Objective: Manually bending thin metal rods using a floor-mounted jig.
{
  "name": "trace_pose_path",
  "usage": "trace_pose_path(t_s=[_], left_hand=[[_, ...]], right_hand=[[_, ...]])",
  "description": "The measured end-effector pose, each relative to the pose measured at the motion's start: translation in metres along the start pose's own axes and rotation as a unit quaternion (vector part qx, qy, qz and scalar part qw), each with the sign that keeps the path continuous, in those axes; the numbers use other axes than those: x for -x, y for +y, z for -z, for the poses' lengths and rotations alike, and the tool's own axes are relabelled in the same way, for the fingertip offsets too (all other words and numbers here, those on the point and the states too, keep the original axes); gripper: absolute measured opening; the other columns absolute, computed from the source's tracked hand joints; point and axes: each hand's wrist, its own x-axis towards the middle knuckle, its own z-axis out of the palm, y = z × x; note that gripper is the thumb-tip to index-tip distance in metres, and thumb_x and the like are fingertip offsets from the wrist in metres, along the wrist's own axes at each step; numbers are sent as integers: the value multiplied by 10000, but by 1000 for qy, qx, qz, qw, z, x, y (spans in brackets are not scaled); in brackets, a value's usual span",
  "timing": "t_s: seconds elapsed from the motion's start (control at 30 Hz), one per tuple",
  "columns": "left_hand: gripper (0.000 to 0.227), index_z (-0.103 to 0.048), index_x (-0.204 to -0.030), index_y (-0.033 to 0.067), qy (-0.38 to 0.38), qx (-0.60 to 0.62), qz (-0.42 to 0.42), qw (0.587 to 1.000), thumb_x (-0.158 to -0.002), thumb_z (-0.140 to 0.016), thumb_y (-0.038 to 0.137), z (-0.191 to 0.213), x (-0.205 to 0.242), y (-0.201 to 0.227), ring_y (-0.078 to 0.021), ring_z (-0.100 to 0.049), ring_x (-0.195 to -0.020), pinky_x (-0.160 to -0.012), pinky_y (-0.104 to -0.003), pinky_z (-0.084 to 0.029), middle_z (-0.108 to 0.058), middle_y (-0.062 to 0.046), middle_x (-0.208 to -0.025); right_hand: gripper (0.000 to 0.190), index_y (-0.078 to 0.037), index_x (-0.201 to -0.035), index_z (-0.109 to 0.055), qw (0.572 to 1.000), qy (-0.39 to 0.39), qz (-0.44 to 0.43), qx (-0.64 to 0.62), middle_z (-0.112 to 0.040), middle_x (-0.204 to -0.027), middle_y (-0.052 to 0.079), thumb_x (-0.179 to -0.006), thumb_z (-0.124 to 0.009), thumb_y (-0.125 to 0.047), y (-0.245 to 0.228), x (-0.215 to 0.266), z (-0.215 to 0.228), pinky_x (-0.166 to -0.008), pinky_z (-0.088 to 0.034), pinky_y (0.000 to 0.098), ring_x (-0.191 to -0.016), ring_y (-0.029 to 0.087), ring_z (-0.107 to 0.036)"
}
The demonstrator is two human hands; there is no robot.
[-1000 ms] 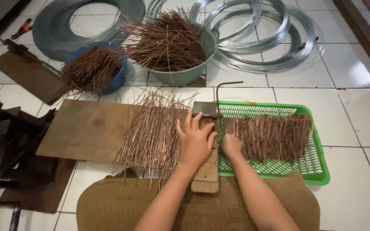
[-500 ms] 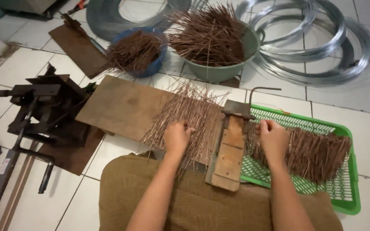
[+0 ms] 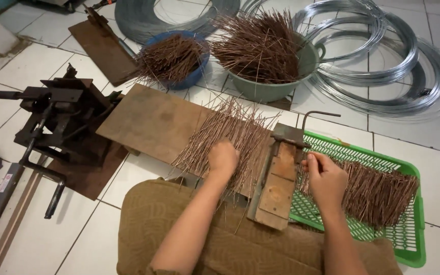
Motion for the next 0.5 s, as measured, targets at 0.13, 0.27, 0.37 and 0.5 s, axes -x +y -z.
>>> trace_pose_path(t_s=[0.13,0.27,0.37,0.5], left_hand=[[250,-674,-1008,-104,-20,57,-18,998,-888,-636,112,29,19,5,-479,-712,-925,-744,-554,-606,-688,-301,-911],[275,-660,-1021,-104,-25,33,-43,998,-903,-634,143,28,19,4,-477,-708,-934,-777,-549,-600,-691,-300,-943],[270,-665,-1009,-96,-33,38,-36,998,-901,-681,151,16,11,-5,-461,-716,-922,-755,-541,-604,-695,-280,-923],[282,-656,-1008,-97,-77,104,-31,991,-918,-597,164,24,4,-11,-496,-709,-914,-722,-572,-595,-689,-297,-897]], right_hand=[[181,-37,-1108,-779,1000,-14,-12,-7,-774,-851,131,-1065,-620,-110,-1,-2,3,-692,-561,327,-759,230,-749],[169,-39,-1093,-784,1000,-23,10,9,-777,-853,134,-1046,-648,-128,1,2,-2,-712,-576,355,-785,249,-757],[167,-81,-1056,-802,996,-33,64,57,-785,-866,123,-1024,-674,-184,7,8,-17,-732,-589,369,-827,272,-762],[162,-174,-1054,-804,966,-5,196,168,-792,-917,41,-1002,-680,-264,40,11,-43,-790,-595,322,-879,218,-761]])
